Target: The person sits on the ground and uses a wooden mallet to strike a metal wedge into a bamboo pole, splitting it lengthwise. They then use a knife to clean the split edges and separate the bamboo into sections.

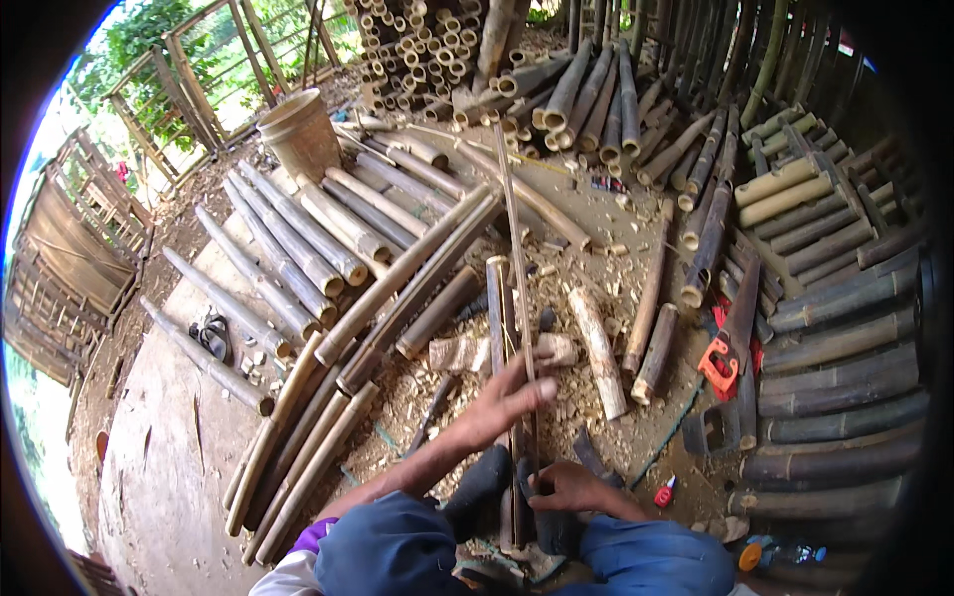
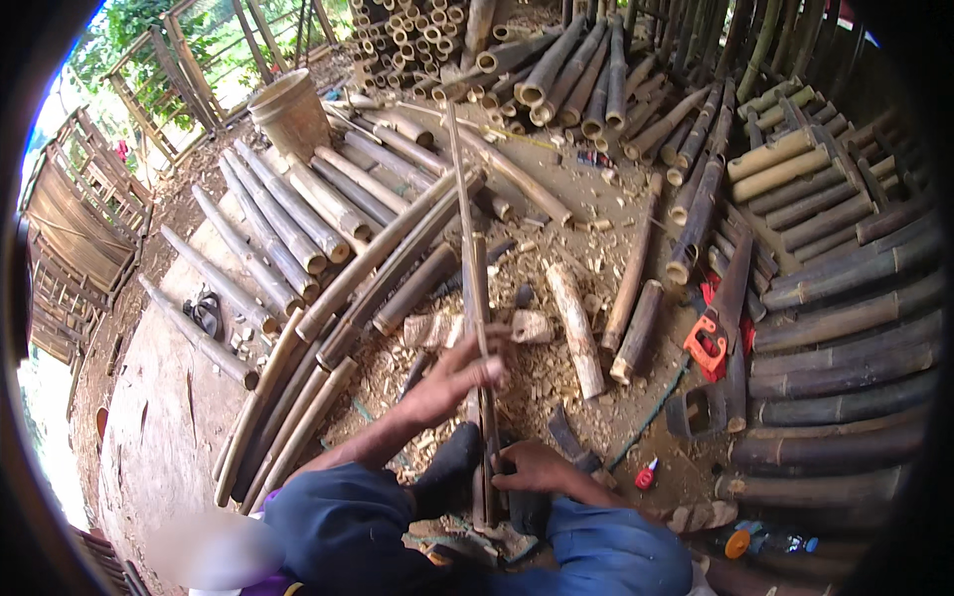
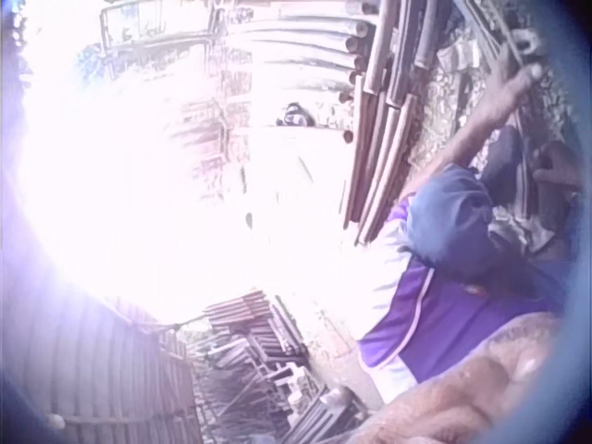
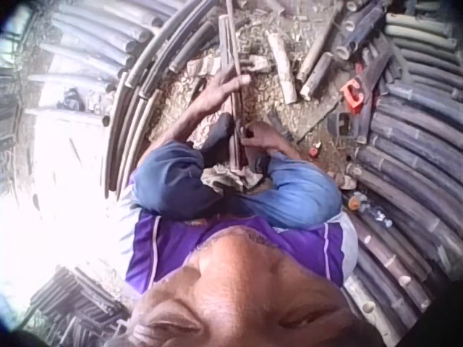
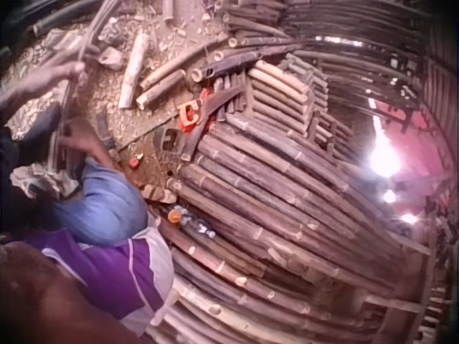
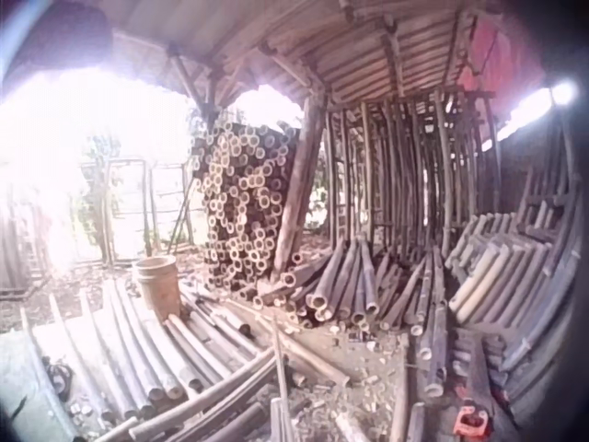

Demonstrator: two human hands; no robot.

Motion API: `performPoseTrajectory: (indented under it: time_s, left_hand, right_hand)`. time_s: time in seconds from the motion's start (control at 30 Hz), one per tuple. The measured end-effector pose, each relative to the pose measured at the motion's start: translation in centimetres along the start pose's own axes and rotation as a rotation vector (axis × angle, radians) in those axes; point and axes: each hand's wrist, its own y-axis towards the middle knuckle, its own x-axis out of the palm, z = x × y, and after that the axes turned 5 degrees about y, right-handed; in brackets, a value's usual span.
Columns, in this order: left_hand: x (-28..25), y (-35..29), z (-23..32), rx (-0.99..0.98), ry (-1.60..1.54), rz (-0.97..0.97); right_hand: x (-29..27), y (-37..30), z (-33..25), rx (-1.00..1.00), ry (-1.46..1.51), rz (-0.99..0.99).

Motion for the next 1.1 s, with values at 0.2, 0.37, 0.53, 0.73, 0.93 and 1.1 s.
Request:
performPoseTrajectory:
  time_s: [0.2,0.37,0.53,0.73,0.93,1.1]
  left_hand:
    - [-1.9,-3.4,-7.7,-0.109,0.028,-0.23]
    - [-12.1,4.2,-9.3,0.149,0.815,0.19]
    - [-31.2,11.5,7.6,0.044,0.712,0.846]
    - [-21.7,5.3,-3.9,-0.391,0.682,0.494]
    - [-15.7,-5.1,-18.6,-0.63,1.141,0.444]
    - [-16.0,-4.8,-19.3,-0.465,0.971,0.591]
  right_hand:
    - [-3.3,2.9,-4.2,0.307,-0.125,0.093]
    - [-5.3,2.3,-2.6,0.106,0.314,0.375]
    - [-4.1,3.8,-1.1,0.087,0.288,0.334]
    - [-0.7,4.4,0.4,0.192,0.227,0.27]
    - [-3.3,6.4,3.1,0.316,0.074,0.562]
    - [-10.3,8.6,9.9,0.606,-0.476,0.803]
